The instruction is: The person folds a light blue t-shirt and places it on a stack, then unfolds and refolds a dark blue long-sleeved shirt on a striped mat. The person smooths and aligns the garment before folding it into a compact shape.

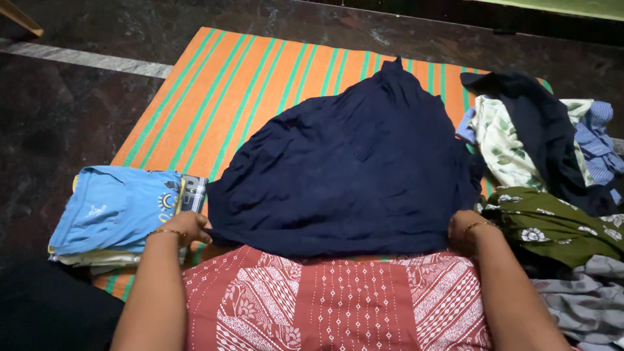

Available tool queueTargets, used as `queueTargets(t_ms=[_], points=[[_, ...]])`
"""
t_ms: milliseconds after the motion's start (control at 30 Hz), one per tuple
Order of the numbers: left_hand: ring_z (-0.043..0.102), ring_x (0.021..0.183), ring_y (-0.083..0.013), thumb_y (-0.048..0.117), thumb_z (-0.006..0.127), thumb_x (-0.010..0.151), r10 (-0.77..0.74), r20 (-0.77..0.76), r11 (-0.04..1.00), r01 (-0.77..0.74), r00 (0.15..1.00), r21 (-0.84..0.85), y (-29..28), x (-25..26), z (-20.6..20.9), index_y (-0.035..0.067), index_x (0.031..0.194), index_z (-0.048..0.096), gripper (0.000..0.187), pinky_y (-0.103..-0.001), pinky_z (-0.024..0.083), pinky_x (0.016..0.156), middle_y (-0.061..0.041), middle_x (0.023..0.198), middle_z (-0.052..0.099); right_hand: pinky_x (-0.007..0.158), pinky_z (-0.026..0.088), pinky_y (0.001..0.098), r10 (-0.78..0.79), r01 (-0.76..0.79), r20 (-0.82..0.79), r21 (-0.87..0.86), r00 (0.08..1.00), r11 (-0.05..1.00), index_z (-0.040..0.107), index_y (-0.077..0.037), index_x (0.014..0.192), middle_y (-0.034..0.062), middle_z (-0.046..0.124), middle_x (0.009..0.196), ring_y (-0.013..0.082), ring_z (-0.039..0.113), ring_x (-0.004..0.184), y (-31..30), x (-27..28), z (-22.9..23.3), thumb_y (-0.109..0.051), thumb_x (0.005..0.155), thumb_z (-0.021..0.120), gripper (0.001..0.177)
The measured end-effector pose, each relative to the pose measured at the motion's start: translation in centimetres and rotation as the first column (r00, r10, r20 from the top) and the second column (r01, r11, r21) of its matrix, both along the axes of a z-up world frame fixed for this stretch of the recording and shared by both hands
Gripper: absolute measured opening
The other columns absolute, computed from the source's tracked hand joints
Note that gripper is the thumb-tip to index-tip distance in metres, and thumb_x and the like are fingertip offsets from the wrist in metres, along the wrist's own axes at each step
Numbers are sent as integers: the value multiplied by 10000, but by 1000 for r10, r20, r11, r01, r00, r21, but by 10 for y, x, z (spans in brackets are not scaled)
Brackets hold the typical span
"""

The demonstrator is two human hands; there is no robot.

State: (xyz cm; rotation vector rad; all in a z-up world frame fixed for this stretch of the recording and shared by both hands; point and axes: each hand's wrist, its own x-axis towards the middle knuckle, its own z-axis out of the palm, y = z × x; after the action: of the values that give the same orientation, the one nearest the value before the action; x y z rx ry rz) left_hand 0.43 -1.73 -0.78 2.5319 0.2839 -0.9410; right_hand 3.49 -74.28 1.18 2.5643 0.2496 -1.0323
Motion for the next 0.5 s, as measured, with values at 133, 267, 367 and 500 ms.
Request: queueTargets(t_ms=[133, 267, 367, 500], points=[[681, 1049, -178, 177, 866, 792, 51, 89, 991, -39, 995, -132, 6, 3, -15, 84, 1158, 746, 396, -355, 502, 941, -77, 1068, 774, 964, 576, 388, -115, 94, 167, 125, 979, 988, 822, -137, 1013, 138, 764, 1104, 310, 732, 1081, 7, 7, 0, -246, 842, 686, 245], [750, 982, -239, 164, 799, 832, 118, 66, 960, -96, 991, -262, 11, 3, -22, 23, 1129, 738, 335, -380, 555, 904, -140, 1018, 809, 937, 569, 430, -280, 160, 353, 332, 893, 929, 791, -122, 1037, 168, 766, 1073, 344, 725, 1059, -14, 18, -26, -209, 859, 709, 215], [752, 991, -218, 162, 794, 841, 141, 3, 968, -138, 990, -212, 8, 2, -20, 61, 1200, 705, 384, -372, 553, 916, -112, 1046, 806, 909, 586, 418, -400, 279, 307, 369, 864, 886, 749, -117, 1060, 134, 774, 1057, 330, 733, 1032, -32, 22, -42, -136, 787, 787, 276], [759, 975, -222, 191, 773, 863, 128, -32, 980, -131, 991, -147, 5, 1, -17, 72, 1225, 696, 388, -366, 564, 910, -96, 1053, 797, 872, 592, 413, -492, 337, 220, 497, 843, 800, 752, -94, 1055, 149, 790, 1011, 314, 766, 957, -43, 19, -54, -210, 886, 764, 205]])
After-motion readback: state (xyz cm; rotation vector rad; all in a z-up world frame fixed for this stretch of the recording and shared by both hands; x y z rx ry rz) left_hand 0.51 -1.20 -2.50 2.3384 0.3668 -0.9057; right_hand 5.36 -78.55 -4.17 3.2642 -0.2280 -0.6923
